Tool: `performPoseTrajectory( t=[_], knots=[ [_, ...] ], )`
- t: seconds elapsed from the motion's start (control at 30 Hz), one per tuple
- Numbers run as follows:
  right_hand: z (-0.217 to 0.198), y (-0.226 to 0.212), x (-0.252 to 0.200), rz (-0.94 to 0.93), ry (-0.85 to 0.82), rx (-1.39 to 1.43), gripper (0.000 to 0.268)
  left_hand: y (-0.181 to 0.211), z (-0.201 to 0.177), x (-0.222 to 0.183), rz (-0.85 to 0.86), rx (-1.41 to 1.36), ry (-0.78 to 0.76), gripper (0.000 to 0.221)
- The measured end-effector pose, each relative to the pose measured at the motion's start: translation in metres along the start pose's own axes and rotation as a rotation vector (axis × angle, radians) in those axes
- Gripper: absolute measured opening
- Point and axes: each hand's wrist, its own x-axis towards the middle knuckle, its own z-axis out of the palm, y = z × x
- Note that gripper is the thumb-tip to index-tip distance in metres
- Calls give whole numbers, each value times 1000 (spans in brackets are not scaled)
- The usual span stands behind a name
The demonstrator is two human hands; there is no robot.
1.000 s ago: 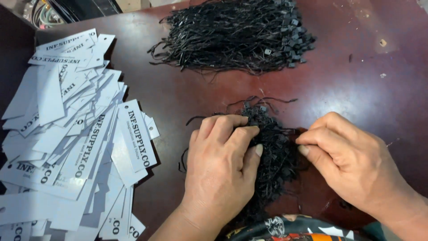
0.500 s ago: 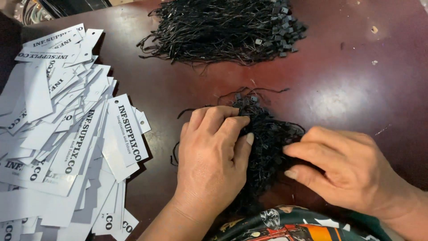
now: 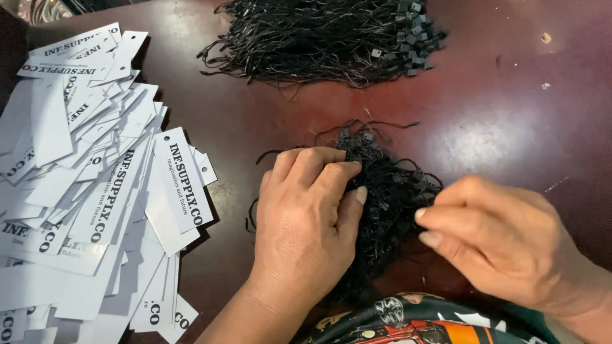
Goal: Untangling and organizing plastic tag fasteners on a production table
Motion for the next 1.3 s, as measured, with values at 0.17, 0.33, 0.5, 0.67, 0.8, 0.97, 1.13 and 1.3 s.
performPoseTrajectory(
  t=[0.17, 0.33, 0.5, 0.67, 0.8, 0.97, 1.13, 1.3],
  knots=[
    [5, -1, 12, -170, -96, -29, 23, 1, 1, 0, -1, 16, 4, 16],
    [6, 0, 9, -38, -111, 18, 4, 0, 1, -1, -10, 13, 3, 16],
    [5, 12, -6, 183, -80, 67, 10, 1, 1, -1, -7, 7, 2, 16],
    [2, 7, 2, 212, -22, 126, 9, 1, 0, -2, -21, 17, -6, 17],
    [2, 10, 0, 273, -47, 106, 15, 0, 0, -2, -12, 8, -3, 18],
    [4, 19, -14, 425, -67, 86, 15, 0, 1, -1, -5, 4, -2, 18],
    [1, 12, -8, 696, -2, 229, 7, -1, 1, -2, -2, 4, -2, 18],
    [2, 12, -4, 546, -18, 212, 19, -1, 1, -3, 7, 2, 18, 17]
  ],
)
